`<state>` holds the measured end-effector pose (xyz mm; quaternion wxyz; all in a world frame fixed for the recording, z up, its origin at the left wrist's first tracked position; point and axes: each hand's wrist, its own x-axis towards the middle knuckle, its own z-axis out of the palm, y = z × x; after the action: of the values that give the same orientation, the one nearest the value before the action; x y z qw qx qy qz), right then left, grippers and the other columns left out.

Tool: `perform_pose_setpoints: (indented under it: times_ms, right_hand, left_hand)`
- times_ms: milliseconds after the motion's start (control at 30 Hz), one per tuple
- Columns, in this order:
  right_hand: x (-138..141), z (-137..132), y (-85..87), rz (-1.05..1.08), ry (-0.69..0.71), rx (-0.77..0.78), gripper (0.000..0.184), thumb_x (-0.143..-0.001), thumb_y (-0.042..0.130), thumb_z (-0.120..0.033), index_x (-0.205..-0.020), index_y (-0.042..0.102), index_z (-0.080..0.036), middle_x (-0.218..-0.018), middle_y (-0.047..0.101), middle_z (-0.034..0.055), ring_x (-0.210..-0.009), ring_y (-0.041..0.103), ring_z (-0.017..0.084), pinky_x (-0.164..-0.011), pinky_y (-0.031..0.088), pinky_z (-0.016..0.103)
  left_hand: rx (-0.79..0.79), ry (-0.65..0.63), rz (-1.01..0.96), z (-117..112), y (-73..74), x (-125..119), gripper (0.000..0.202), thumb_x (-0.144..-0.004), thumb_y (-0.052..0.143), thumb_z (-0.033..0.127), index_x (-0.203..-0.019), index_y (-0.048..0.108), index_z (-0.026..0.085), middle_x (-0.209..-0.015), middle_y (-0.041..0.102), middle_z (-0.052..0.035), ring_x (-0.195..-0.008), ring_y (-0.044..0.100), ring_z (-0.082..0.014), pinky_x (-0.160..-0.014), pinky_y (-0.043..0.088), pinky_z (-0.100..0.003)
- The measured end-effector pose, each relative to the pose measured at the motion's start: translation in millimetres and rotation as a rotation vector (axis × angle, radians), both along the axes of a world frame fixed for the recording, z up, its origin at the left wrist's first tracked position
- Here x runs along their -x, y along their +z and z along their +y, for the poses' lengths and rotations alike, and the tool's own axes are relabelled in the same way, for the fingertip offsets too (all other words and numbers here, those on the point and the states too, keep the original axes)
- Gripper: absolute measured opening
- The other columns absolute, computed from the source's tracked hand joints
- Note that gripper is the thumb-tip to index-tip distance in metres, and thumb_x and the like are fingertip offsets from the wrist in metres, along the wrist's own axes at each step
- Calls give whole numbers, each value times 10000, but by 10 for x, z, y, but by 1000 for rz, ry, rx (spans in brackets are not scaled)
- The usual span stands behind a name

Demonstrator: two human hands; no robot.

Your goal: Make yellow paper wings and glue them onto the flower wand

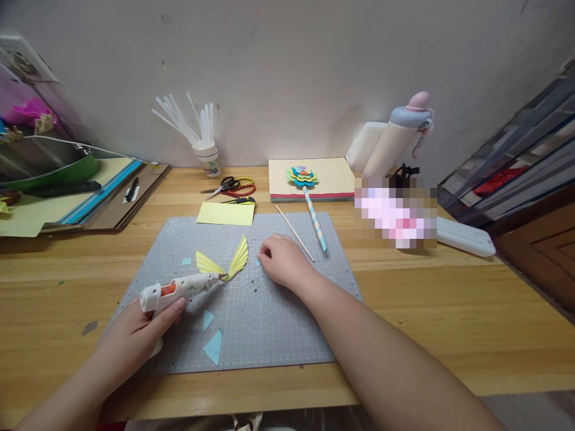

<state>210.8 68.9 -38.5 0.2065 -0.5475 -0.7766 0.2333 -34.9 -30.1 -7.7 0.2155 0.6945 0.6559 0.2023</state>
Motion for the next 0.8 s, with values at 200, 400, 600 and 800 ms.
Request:
perform_pose_setpoints:
  times_ms: [200,400,600,800]
  right_hand:
    - [6,-5,16,-3,-4,5,91,-788,570,-176,-702,599,-173,-804,590,42,-776,518,152,-698,382,260]
    - [7,-8,17,-5,-6,6,98,-792,563,-174,-699,595,-174,-804,591,42,-781,520,153,-705,384,263]
    - [5,-5,3,-7,-4,1,97,-790,564,-179,-697,593,-178,-800,591,36,-780,519,152,-702,382,260]
    - [2,-3,-1,-8,-7,-1,96,-787,569,-178,-694,591,-177,-799,593,38,-778,519,152,-701,382,260]
  left_hand:
    - [25,-13,0,-7,-49,52,379,-812,442,542,-724,629,225,-629,613,-5,-589,549,-194,-563,421,-281]
    - [43,-23,-15,-27,-50,58,393,-819,425,552,-729,630,229,-672,630,-16,-621,558,-201,-596,423,-294]
    - [77,22,14,-57,-52,81,453,-794,409,606,-675,624,225,-712,638,-46,-722,582,-243,-672,432,-343]
    - [81,36,23,-54,-78,96,440,-797,415,600,-708,636,230,-724,635,-50,-750,573,-254,-689,425,-358]
